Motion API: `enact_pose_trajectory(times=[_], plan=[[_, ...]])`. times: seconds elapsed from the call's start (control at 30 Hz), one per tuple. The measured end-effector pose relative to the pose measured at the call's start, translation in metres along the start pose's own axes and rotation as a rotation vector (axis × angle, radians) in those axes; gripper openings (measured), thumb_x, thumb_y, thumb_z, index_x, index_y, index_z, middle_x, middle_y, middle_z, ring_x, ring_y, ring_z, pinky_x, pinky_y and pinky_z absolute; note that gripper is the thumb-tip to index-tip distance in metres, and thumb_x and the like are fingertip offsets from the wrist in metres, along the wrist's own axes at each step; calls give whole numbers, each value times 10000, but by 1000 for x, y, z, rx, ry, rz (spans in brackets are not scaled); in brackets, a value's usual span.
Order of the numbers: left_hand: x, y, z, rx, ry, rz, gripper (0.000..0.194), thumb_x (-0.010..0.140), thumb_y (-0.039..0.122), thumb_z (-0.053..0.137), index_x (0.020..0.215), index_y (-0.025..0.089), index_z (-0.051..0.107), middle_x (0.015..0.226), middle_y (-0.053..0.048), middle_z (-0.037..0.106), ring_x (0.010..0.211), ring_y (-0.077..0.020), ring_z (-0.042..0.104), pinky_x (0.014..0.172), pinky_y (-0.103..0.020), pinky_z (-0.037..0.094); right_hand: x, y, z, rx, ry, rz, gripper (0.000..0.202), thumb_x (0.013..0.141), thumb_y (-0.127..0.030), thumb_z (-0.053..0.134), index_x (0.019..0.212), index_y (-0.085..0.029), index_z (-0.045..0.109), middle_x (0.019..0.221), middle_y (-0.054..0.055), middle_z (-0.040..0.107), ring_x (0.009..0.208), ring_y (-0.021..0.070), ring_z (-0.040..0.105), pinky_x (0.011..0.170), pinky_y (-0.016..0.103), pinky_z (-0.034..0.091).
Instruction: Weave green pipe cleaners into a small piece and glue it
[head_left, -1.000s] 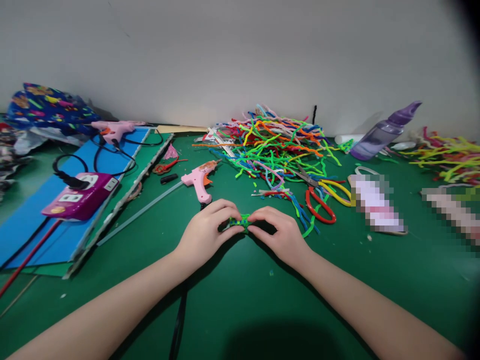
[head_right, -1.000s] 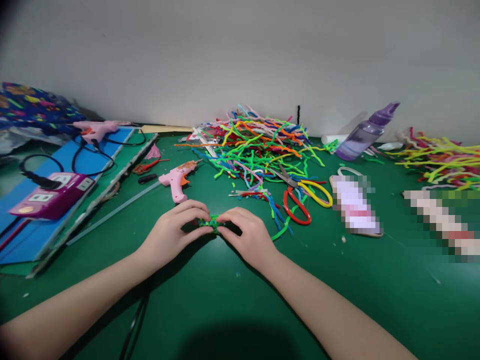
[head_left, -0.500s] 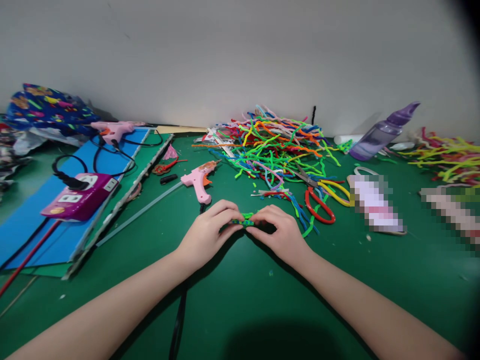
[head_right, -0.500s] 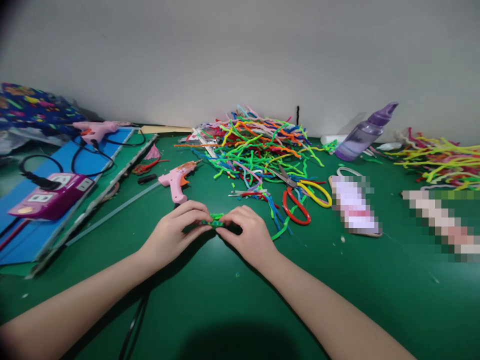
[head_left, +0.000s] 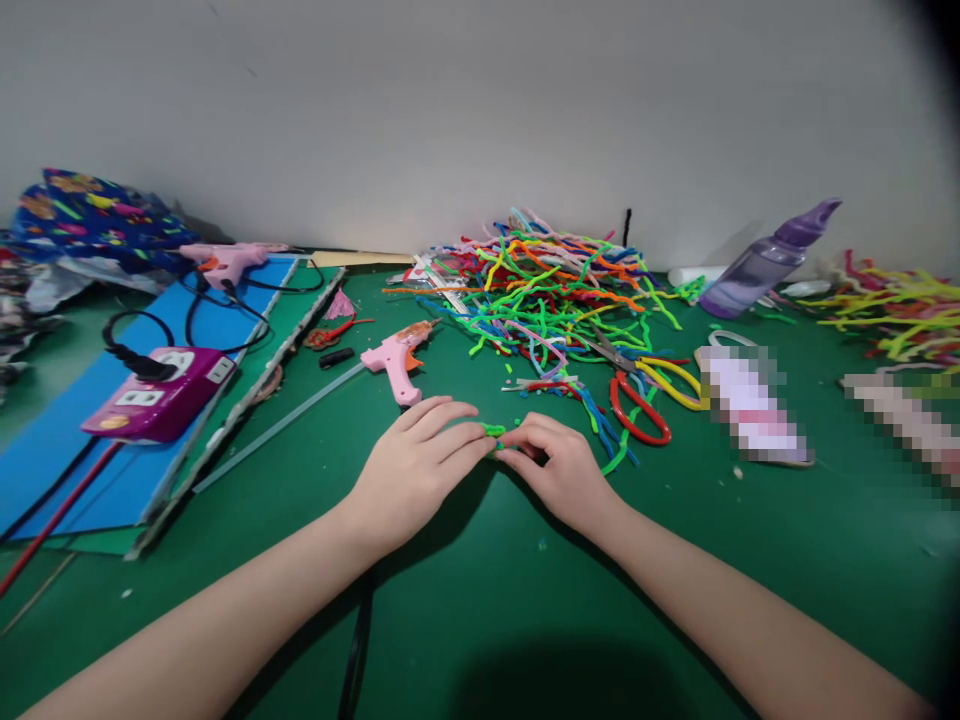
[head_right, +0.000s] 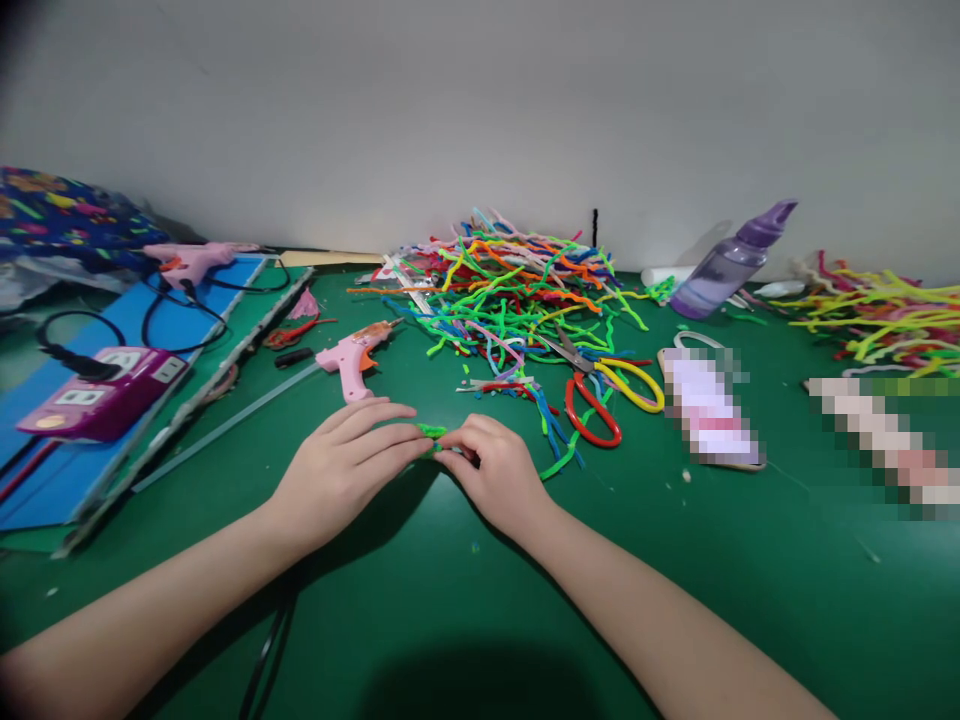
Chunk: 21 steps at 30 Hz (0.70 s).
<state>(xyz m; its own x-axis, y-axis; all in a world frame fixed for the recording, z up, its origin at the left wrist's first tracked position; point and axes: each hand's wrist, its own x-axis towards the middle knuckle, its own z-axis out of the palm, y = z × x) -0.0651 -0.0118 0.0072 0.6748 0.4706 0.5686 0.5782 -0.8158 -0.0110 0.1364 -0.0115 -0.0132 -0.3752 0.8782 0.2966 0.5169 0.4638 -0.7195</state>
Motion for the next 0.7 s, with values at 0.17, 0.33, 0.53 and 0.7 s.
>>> enact_pose_trajectory(times=[0.17, 0.33, 0.53, 0.7], plan=[[5, 0, -2, 5, -16, 19, 165, 894, 151, 499, 977, 150, 643, 955, -23, 703, 948, -174, 602, 959, -383, 419, -2, 0, 1, -30, 19, -37, 83, 849, -236, 597, 828, -178, 651, 682, -5, 512, 662, 130, 494, 619, 258, 388], [6, 0, -3, 4, -42, 14, 189, 910, 158, 469, 971, 159, 647, 956, -21, 704, 931, -161, 608, 967, -371, 414, -3, 1, 1, -31, 43, -63, 91, 854, -242, 589, 824, -189, 657, 678, 3, 533, 669, 138, 507, 623, 264, 399], [7, 1, -4, -4, -64, 8, 193, 911, 161, 464, 958, 164, 651, 940, -23, 704, 915, -156, 611, 969, -367, 412, -3, 0, 1, -16, 55, -60, 96, 854, -239, 590, 821, -182, 660, 670, 5, 526, 661, 139, 504, 615, 266, 397], [9, 3, -4, -3, -78, 6, 196, 913, 156, 458, 942, 165, 652, 923, -22, 702, 918, -151, 609, 985, -374, 401, -4, -1, 1, -15, 49, -61, 96, 857, -233, 585, 823, -182, 659, 671, 2, 519, 655, 135, 498, 611, 262, 391]])
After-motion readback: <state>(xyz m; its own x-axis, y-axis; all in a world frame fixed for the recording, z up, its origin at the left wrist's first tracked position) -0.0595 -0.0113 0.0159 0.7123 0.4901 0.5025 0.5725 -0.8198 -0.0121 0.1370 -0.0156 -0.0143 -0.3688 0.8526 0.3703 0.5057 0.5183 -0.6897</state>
